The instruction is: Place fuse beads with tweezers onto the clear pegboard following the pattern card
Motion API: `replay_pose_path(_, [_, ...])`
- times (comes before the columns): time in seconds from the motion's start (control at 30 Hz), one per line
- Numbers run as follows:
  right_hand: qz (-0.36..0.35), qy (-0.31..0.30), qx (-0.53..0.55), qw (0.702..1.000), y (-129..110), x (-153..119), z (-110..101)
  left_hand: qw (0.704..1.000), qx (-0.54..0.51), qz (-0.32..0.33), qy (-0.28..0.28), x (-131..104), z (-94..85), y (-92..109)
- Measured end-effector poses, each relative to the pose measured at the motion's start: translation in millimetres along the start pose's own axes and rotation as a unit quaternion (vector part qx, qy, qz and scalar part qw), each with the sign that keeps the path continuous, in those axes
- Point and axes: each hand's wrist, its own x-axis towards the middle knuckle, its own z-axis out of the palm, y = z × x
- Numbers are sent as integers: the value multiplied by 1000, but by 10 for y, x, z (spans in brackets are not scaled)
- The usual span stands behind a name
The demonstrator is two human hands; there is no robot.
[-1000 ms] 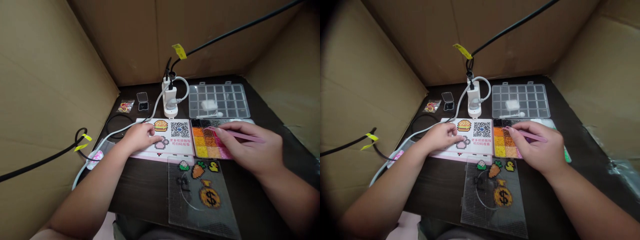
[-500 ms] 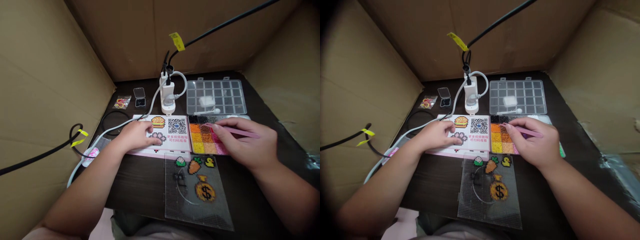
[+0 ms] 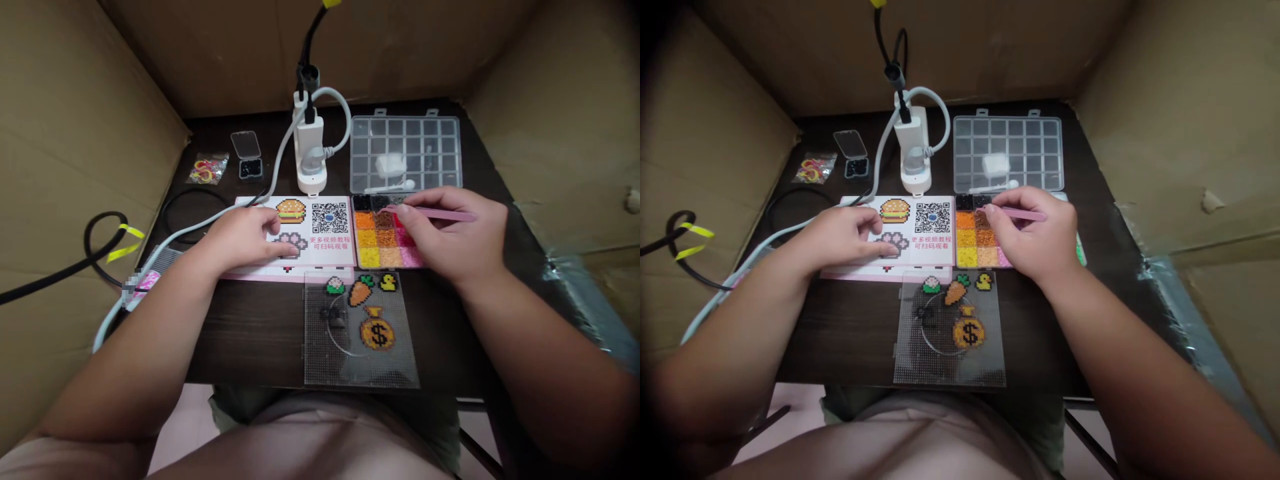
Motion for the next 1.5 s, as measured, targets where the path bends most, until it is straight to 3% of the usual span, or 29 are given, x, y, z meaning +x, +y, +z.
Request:
replay_pose_path(0.2, [72, 26, 20, 997, 43, 36, 28, 1000, 6, -13, -13, 4, -6, 22])
replay_pose_path(0.37, [141, 1, 99, 985, 92, 41, 60, 1000, -3, 2, -15, -2, -12, 18])
replay_pose_path(0.63, [43, -1, 135, 990, 118, 77, 179, 1000, -26, 5, -6, -4, -9, -13])
replay_pose_path(1.5, [121, -7, 114, 986, 63, 138, 258, 998, -68, 10, 12, -1, 25, -46])
